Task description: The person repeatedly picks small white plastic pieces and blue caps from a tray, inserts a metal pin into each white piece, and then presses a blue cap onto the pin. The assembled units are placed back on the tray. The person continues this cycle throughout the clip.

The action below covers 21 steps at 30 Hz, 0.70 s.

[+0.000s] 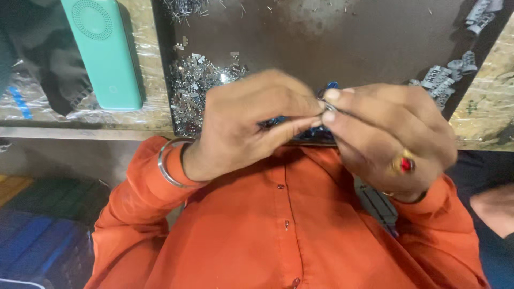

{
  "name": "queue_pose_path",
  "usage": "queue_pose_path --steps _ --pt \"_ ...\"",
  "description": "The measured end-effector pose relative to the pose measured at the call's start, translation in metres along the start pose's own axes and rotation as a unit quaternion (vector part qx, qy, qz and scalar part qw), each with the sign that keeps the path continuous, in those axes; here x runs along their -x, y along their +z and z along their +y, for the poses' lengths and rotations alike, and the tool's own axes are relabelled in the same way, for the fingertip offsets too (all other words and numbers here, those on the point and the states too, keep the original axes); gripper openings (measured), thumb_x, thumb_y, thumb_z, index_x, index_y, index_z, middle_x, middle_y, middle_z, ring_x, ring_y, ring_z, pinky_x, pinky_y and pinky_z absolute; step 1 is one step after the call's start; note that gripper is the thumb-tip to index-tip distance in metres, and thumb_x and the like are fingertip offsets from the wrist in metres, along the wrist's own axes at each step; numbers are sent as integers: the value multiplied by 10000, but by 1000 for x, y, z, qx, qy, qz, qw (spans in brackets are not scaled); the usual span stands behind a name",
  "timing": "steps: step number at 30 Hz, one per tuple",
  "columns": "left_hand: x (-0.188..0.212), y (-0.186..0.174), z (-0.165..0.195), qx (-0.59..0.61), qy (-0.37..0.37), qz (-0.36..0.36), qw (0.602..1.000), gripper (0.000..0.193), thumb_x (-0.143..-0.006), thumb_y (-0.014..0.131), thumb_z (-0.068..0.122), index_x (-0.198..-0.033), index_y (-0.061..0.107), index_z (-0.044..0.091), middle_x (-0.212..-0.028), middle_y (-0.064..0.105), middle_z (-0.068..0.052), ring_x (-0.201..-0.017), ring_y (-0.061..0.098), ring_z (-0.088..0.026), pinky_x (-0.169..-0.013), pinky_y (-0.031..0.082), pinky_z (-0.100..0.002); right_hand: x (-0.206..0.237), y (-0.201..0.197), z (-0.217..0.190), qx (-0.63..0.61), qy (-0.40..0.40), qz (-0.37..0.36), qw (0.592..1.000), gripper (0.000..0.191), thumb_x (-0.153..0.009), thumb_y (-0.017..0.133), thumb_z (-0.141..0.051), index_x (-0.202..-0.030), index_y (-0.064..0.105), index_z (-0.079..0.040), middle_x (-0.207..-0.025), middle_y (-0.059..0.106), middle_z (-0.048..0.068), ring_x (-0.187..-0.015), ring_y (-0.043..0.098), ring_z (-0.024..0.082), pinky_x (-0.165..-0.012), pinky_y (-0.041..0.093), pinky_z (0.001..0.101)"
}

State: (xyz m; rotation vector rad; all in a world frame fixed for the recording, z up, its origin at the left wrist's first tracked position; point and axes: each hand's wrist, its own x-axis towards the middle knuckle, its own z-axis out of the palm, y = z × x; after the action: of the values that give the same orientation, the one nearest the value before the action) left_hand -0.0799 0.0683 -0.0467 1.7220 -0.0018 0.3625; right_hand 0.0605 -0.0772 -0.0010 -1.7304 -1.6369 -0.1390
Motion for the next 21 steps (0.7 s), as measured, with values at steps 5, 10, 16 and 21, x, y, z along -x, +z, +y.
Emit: queue_pose_path --steps 5,10,16,21 --pt "14 20 -8 458 -225 56 858 202 -974 708 -90 -1162 659 -34 -1333 653 -209 -1143 698 -219 -983 629 -336 0 7 0 -48 44 16 998 261 -739 814 21 -959 675 39 -962 726 142 -848 738 295 -735 627 368" --pt "37 9 -25 365 -207 115 900 214 -956 672 -115 -1158 678 -45 -1329 667 -217 -1130 729 -218 -1013 620 -334 63 -4 31 30 70 -157 985 328 -757 781 71 -1058 737 -52 -952 752 74 -887 719 275 -757 600 399" --pt "31 10 -20 179 -117 67 975 190 -978 738 -41 -1164 723 -9 -1232 717 -137 -1104 719 -165 -987 587 -259 87 -3 29 -158 332 -93 925 293 -920 720 102 -1173 691 -42 -1075 726 105 -931 710 244 -817 597 357" --pt "15 24 -24 227 -179 76 954 216 -976 736 -22 -1189 727 15 -1258 728 -137 -1144 716 -181 -1000 593 -287 96 12 2 -604 455 147 637 181 -976 611 157 -1125 669 73 -1065 690 223 -936 743 239 -865 651 348"
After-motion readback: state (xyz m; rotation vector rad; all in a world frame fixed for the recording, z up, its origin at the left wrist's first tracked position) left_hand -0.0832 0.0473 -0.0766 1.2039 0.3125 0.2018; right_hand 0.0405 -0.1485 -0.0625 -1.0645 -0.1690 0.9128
